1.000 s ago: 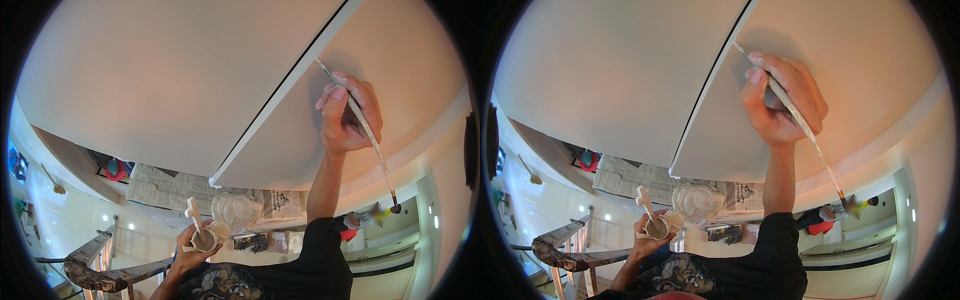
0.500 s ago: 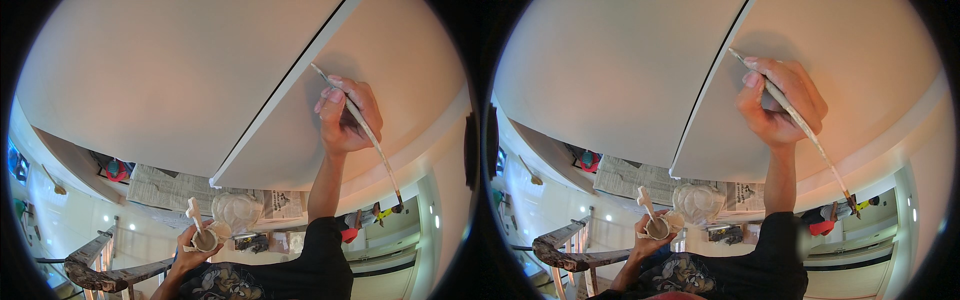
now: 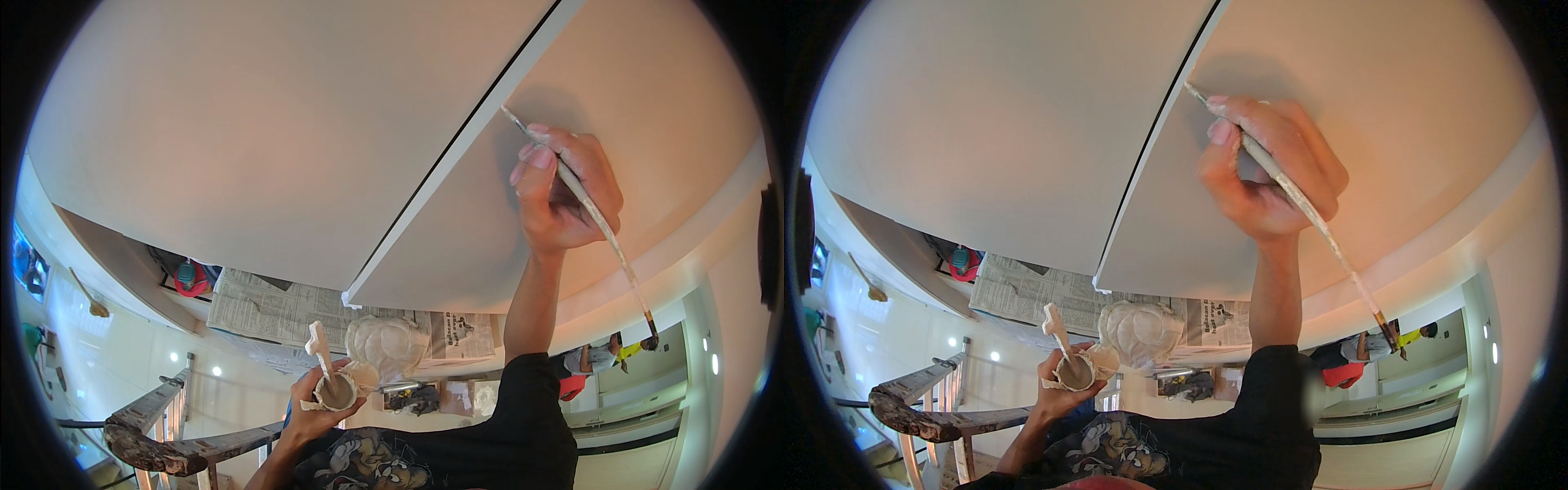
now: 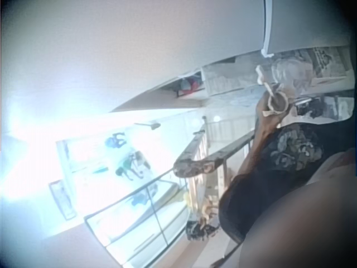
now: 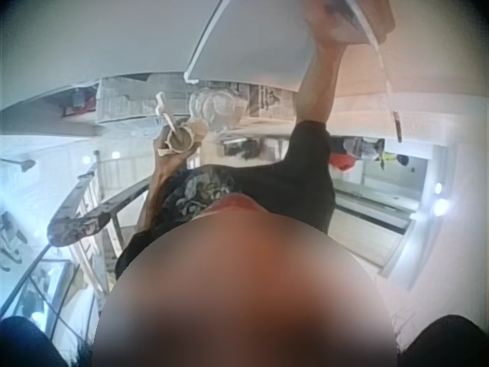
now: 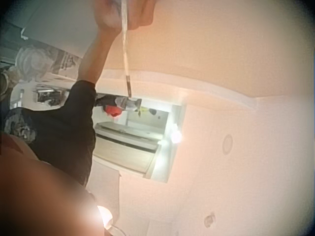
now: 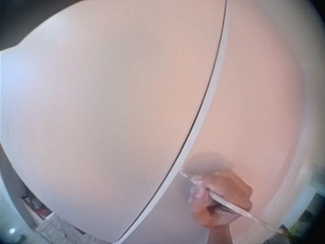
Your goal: The person climbs a stepladder and uses a small brush to apply white paint along the seam of an overhead cabinet. They repeatedly dip the brush into a small container and wipe excess paint on a cloth before continuing the cut-in line.
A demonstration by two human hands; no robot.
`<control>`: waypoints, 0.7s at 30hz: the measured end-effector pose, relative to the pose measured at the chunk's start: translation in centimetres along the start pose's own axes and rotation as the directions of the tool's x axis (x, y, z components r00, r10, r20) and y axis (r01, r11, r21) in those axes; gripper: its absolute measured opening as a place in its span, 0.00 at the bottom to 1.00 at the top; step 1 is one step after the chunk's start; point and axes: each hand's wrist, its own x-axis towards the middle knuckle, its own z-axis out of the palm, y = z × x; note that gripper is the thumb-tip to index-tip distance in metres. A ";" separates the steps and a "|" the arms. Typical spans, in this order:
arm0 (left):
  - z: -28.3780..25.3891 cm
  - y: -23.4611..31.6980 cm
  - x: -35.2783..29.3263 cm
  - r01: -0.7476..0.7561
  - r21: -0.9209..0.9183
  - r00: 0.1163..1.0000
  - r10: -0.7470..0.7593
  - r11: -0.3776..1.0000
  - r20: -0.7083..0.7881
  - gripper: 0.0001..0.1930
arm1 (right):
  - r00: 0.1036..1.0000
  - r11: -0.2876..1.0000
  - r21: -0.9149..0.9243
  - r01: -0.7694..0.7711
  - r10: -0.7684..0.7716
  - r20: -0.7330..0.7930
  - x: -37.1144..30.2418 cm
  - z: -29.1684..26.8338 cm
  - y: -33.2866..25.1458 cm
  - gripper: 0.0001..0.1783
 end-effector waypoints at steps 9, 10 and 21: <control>0.5 -0.3 -0.1 -0.035 -0.033 0.998 0.034 0.999 -0.052 0.33 | 1.000 1.000 -0.003 0.011 -0.011 0.009 0.0 -0.1 0.0 0.08; 0.4 -0.3 -0.1 -0.044 -0.042 0.998 0.041 0.998 -0.057 0.33 | 1.000 1.000 0.014 0.016 -0.016 -0.002 0.0 -0.1 -0.1 0.08; 0.6 -0.1 -0.4 -0.015 -0.064 0.998 0.010 0.998 -0.065 0.33 | 1.000 1.000 0.004 -0.023 0.023 0.002 0.0 -0.1 -0.2 0.09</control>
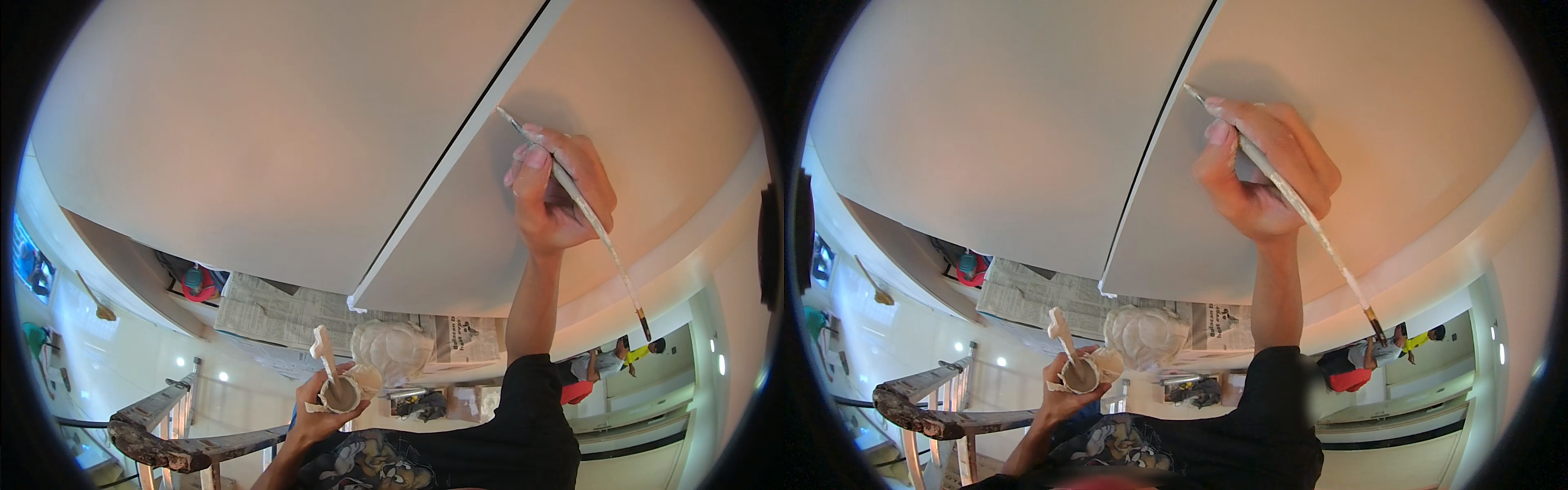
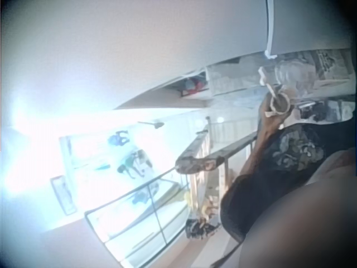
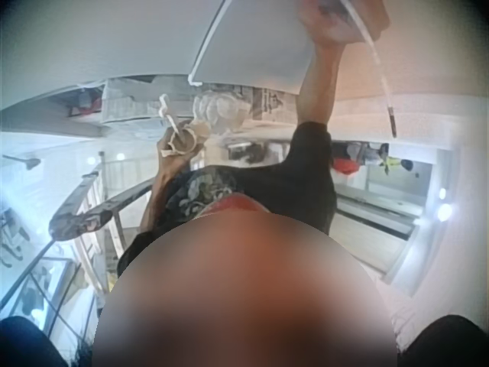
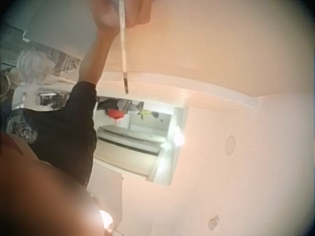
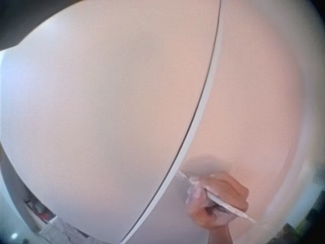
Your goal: The person climbs a stepladder and uses a small brush to apply white paint along the seam of an overhead cabinet. They repeatedly dip the brush into a small container and wipe excess paint on a cloth before continuing the cut-in line.
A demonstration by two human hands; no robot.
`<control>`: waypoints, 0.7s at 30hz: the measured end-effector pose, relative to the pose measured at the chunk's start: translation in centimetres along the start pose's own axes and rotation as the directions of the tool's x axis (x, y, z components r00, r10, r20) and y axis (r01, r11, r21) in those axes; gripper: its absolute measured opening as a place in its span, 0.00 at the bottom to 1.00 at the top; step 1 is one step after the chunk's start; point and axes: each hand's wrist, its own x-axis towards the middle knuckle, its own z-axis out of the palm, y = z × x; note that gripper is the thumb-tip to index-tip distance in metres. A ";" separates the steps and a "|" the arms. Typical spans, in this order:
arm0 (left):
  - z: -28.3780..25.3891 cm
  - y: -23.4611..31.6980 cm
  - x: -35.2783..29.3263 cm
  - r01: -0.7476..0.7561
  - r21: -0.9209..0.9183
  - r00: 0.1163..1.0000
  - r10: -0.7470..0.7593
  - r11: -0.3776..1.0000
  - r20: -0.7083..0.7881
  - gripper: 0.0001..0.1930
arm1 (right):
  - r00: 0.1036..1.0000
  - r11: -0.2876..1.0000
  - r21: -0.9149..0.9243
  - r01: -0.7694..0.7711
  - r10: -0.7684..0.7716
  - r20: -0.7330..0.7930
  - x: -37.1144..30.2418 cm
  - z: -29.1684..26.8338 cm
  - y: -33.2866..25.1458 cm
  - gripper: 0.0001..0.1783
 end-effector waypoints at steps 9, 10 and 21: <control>0.2 0.3 0.0 -0.015 -0.008 1.000 0.015 1.000 0.000 0.33 | 1.000 1.000 0.025 -0.010 0.011 -0.016 0.0 0.2 -0.1 0.09; 0.2 0.4 0.0 -0.019 -0.015 1.000 0.019 1.000 -0.001 0.33 | 0.999 0.999 0.043 -0.030 0.032 -0.034 0.0 0.2 -0.1 0.09; 0.6 0.2 -0.3 -0.030 0.000 1.000 0.030 1.000 -0.009 0.32 | 1.000 0.999 0.027 -0.026 0.026 -0.005 0.2 0.1 -0.3 0.10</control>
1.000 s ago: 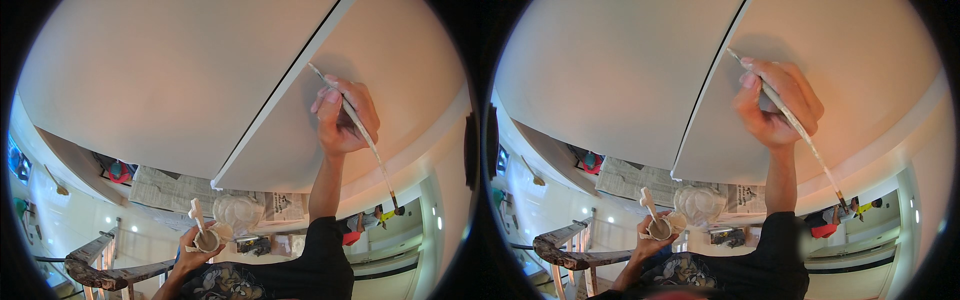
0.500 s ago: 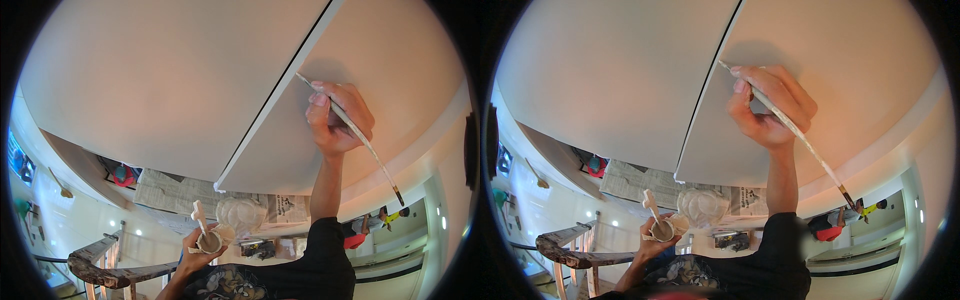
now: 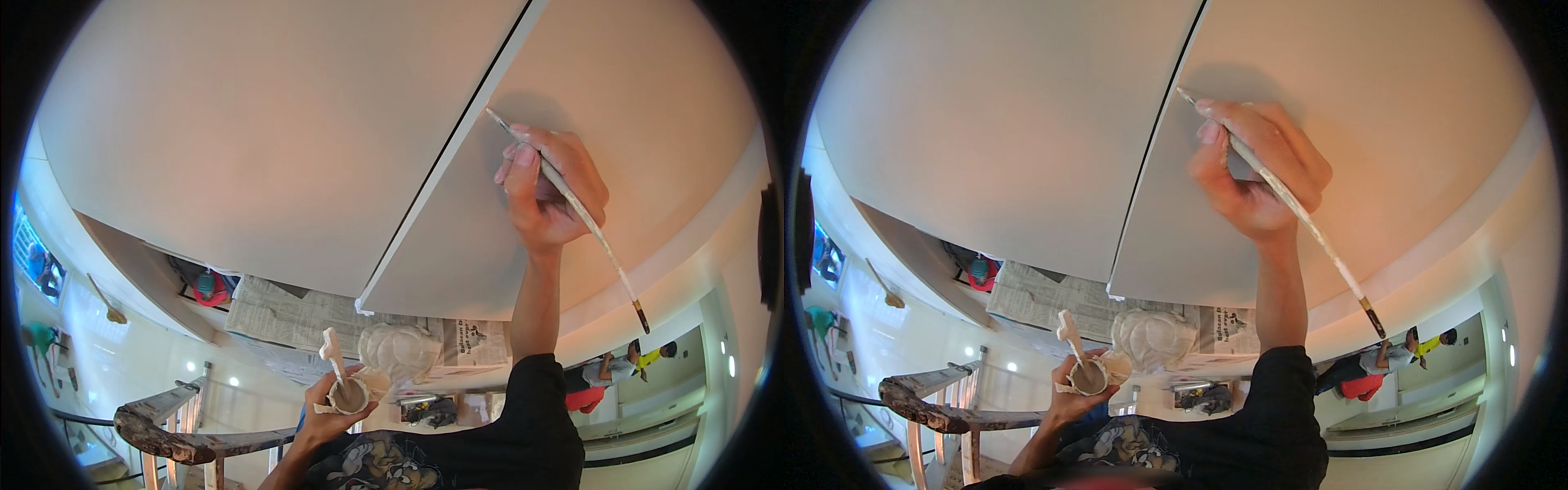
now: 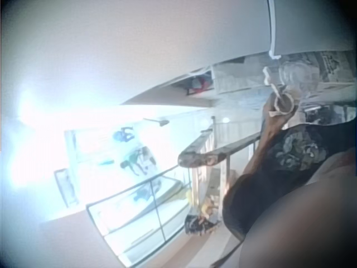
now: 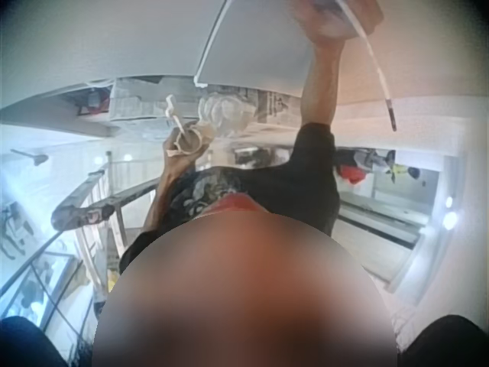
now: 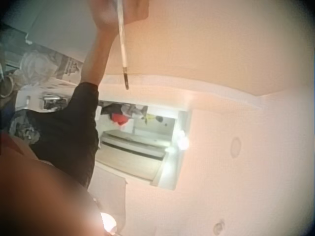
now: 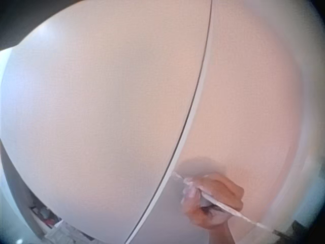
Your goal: The person climbs a stepladder and uses a small brush to apply white paint along the seam of an overhead cabinet. They repeatedly dip the brush into a small container and wipe excess paint on a cloth before continuing the cut-in line.
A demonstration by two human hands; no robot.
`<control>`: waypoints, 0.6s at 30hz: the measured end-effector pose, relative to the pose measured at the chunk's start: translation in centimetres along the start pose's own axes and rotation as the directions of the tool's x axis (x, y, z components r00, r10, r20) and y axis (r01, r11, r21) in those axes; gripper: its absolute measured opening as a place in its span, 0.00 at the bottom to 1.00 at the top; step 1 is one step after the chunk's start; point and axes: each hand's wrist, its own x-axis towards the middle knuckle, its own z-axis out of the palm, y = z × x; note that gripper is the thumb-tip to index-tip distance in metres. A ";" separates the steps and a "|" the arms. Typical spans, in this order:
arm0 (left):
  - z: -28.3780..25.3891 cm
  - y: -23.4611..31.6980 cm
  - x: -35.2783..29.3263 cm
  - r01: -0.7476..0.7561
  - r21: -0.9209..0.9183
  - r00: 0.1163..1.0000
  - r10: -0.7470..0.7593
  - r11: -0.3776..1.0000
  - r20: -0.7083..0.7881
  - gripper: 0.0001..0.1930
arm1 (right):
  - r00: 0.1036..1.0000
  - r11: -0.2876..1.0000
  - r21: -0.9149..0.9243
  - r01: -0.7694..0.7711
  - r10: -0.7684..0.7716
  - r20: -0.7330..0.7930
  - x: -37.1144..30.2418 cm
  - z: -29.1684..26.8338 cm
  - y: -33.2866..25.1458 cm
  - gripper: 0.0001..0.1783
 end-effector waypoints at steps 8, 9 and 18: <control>0.2 -0.1 -0.2 0.005 -0.002 1.000 -0.005 1.000 0.008 0.33 | 0.999 1.000 -0.011 0.020 -0.020 0.046 0.2 -0.2 -0.1 0.11; 0.3 -0.1 -0.2 0.006 0.005 1.000 -0.006 1.000 0.009 0.33 | 1.000 1.000 -0.010 0.018 -0.017 0.021 0.2 -0.1 -0.1 0.11; 0.3 0.1 -0.2 0.005 0.031 1.000 -0.006 1.000 0.022 0.34 | 0.995 0.996 -0.025 0.091 -0.090 0.052 0.3 -0.3 0.0 0.06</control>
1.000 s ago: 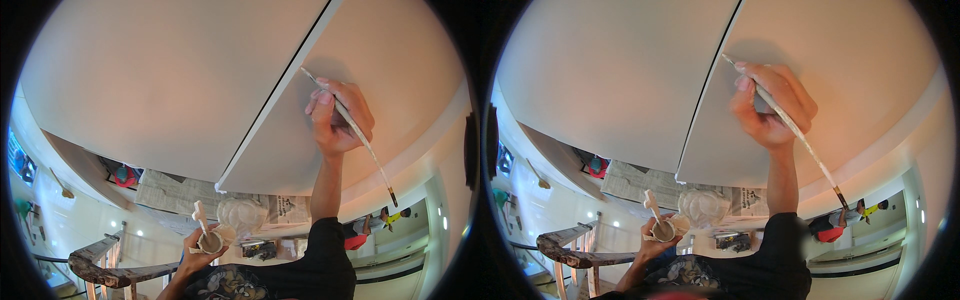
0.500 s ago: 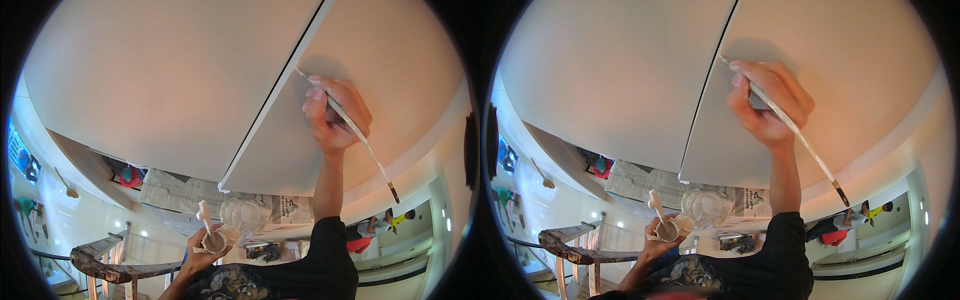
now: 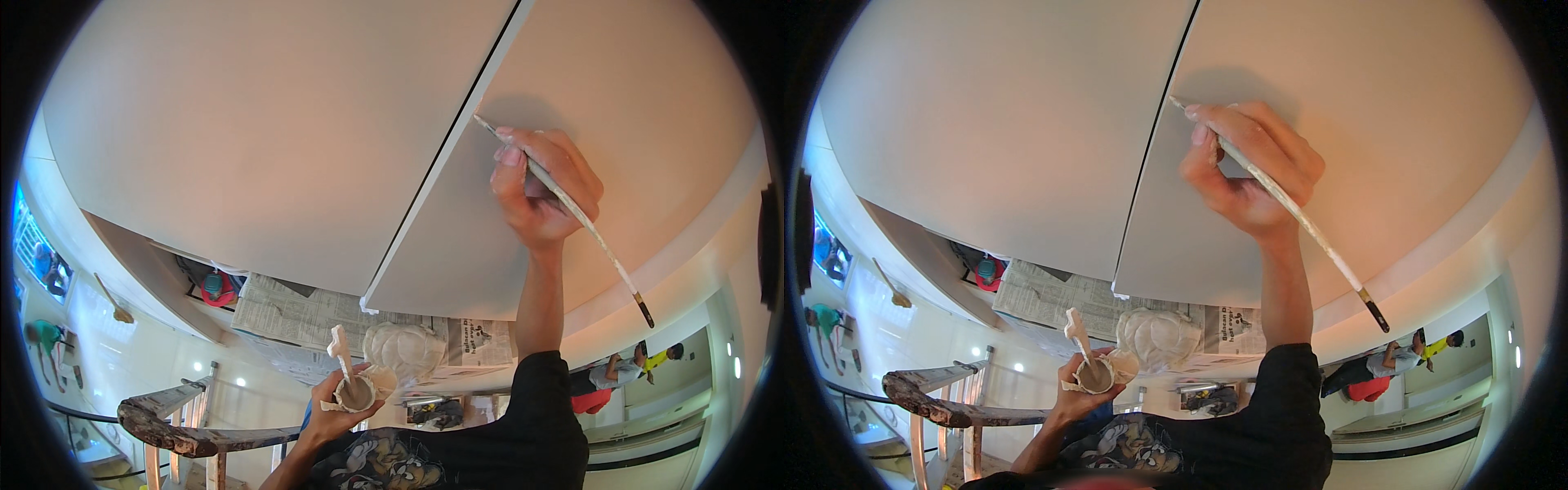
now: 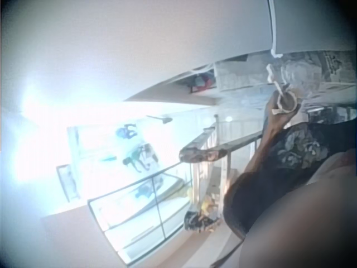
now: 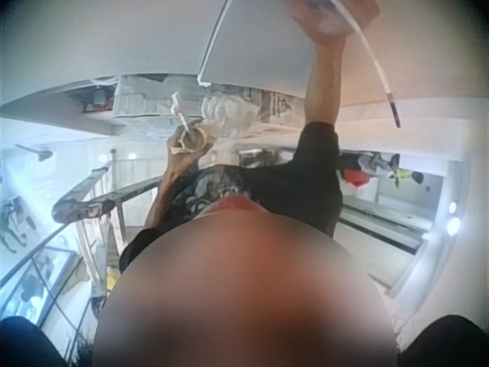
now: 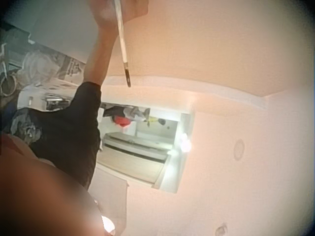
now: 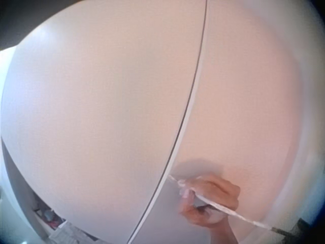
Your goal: The person climbs a stepladder and uses a small brush to apply white paint along the seam of an overhead cabinet. They repeatedly dip the brush into a small container and wipe excess paint on a cloth before continuing the cut-in line.
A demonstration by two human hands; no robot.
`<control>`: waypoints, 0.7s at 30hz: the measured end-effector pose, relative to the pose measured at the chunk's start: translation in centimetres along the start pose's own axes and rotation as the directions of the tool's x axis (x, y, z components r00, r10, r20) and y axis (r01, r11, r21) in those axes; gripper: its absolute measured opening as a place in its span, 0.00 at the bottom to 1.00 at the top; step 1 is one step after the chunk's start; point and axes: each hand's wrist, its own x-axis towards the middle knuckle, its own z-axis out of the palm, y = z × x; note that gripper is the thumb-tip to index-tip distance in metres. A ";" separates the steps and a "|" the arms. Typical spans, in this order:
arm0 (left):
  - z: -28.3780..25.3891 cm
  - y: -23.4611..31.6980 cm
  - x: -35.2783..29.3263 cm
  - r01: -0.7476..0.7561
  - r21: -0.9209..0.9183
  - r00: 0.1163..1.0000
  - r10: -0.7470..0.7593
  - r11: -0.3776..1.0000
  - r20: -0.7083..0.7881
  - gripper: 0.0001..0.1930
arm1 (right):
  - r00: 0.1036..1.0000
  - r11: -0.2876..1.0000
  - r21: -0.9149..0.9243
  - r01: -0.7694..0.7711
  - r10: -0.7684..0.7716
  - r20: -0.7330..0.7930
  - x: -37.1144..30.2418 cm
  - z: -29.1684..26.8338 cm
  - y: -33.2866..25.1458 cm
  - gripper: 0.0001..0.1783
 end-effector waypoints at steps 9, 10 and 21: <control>0.2 -0.1 -0.1 -0.006 -0.006 1.000 0.006 1.000 -0.006 0.34 | 0.999 1.000 -0.011 -0.020 0.020 0.033 -0.1 -0.1 -0.1 0.10; 0.2 -0.1 -0.1 -0.013 -0.005 1.000 0.013 1.000 -0.010 0.34 | 0.999 1.000 0.006 -0.015 0.015 0.033 -0.1 -0.2 -0.1 0.11; 0.2 0.0 -0.4 0.004 0.019 1.000 -0.004 1.000 -0.008 0.33 | 1.000 1.000 0.020 0.003 -0.003 -0.014 -0.1 0.5 0.2 0.09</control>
